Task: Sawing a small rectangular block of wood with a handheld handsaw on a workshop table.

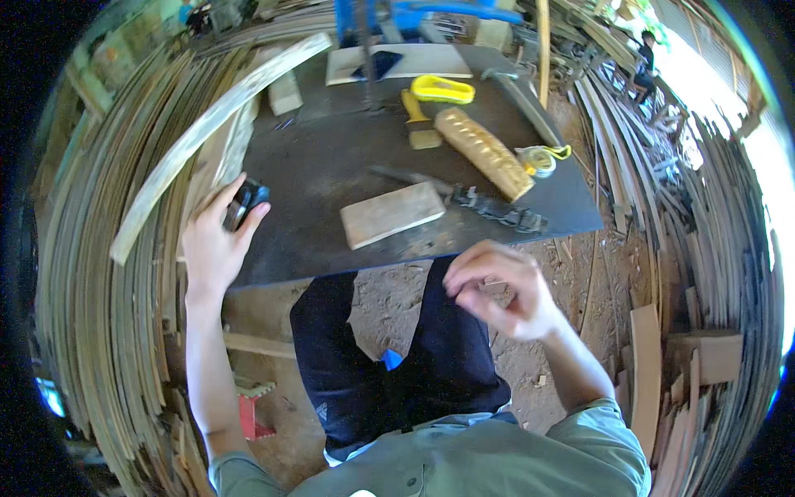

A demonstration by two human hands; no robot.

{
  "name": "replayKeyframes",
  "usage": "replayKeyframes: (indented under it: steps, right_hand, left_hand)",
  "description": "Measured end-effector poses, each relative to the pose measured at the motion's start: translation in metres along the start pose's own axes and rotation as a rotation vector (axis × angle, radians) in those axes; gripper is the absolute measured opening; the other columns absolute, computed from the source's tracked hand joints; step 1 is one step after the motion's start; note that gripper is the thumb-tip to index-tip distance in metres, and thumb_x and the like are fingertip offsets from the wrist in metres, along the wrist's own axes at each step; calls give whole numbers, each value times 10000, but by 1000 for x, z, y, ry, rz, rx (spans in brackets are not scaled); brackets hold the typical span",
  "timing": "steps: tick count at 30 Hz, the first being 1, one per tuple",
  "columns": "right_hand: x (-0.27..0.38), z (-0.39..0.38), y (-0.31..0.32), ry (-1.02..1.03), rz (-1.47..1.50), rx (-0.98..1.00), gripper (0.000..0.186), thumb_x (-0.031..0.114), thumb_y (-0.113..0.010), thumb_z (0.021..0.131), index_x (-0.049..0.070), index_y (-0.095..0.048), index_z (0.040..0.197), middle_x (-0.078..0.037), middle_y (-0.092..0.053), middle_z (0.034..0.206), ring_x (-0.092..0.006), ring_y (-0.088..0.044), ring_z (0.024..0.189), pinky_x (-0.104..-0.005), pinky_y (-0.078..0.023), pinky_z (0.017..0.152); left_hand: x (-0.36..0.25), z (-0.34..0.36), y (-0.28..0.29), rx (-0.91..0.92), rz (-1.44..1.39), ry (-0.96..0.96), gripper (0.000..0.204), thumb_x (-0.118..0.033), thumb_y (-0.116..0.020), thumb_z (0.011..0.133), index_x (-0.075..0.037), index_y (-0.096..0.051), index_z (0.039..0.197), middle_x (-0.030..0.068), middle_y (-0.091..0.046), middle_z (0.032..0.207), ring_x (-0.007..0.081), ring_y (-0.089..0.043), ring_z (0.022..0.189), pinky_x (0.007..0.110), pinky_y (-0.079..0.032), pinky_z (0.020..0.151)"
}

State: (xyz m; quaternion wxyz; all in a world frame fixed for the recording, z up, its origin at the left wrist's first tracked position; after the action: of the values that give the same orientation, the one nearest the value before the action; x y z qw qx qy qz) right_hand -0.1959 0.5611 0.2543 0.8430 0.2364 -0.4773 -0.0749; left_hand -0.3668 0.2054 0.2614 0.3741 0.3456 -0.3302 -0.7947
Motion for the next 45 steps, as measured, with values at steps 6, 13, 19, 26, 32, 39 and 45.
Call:
replayKeyframes:
  steps: [6, 13, 19, 26, 32, 39, 45]
  right_hand:
    - [50, 16, 5, 371, 816, 256, 243, 134, -769, 1010, -46, -773, 1174, -194, -769, 1067, -340, -772, 955, -405, -618, 769]
    - [32, 17, 53, 426, 1112, 209, 102, 55, -711, 1009, -46, -722, 1017, -156, -721, 933, -328, -718, 820, -418, -555, 688]
    - [23, 44, 95, 250, 1161, 21, 149, 57, -740, 971, -86, -748, 930, -196, -725, 856, -261, -694, 699, -350, -521, 599]
    - [42, 57, 92, 391, 1231, -54, 160, 88, -747, 1008, -49, -712, 1082, -80, -704, 920, -133, -684, 755, -242, -502, 636]
    - [49, 52, 95, 170, 1074, -146, 538, 368, -751, 1029, -128, -632, 1199, -277, -721, 982, -297, -694, 757, -353, -547, 619]
    - [-22, 5, 108, -294, 826, -464, 670, 606, -670, 1004, -29, -588, 1202, -171, -684, 1048, -211, -696, 841, -300, -575, 624]
    - [-92, 16, 155, -461, 350, -585, 408, 419, -557, 1112, 23, -656, 1113, -67, -668, 986, -150, -660, 847, -302, -550, 695]
  left_hand:
    - [-3, 149, -117, 280, 140, -15, 598, -506, -811, 922, -127, -737, 1378, 140, -785, 1212, 353, -750, 1120, 462, -577, 993]
    - [-14, 215, -215, 485, 243, 49, 625, -571, -811, 889, -163, -755, 1359, 130, -796, 1228, 325, -751, 1165, 451, -565, 1026]
    - [8, 232, -240, 495, 103, 99, 644, -650, -735, 941, -110, -755, 1291, 145, -808, 1159, 309, -762, 1119, 424, -568, 956]
    - [0, 278, -258, 312, 206, 149, 1164, -848, -734, 788, -69, -443, 1602, 205, -714, 1380, 390, -676, 1294, 473, -537, 1066]
    - [12, 315, -289, 226, 233, 55, 1319, -755, -868, 686, -115, -301, 1691, 201, -730, 1321, 380, -677, 1295, 510, -502, 1119]
    - [61, 371, -328, 370, 123, 81, 1210, -652, -874, 708, 13, -378, 1588, 151, -747, 1303, 352, -708, 1217, 468, -542, 1060]
    - [112, 394, -346, 308, 65, 27, 1142, -643, -853, 763, -48, -389, 1620, 156, -669, 1474, 379, -626, 1367, 494, -493, 1146]
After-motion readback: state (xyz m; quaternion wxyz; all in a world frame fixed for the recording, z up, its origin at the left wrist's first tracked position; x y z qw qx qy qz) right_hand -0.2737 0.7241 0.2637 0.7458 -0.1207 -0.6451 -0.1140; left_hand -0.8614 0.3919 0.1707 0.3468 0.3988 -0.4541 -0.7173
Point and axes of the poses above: each hand's wrist, its own z-axis towards the middle knuckle, its own y-axis out of the back of the hand, x = y × z, the point moved 4 cm from there along z, towards the middle knuckle
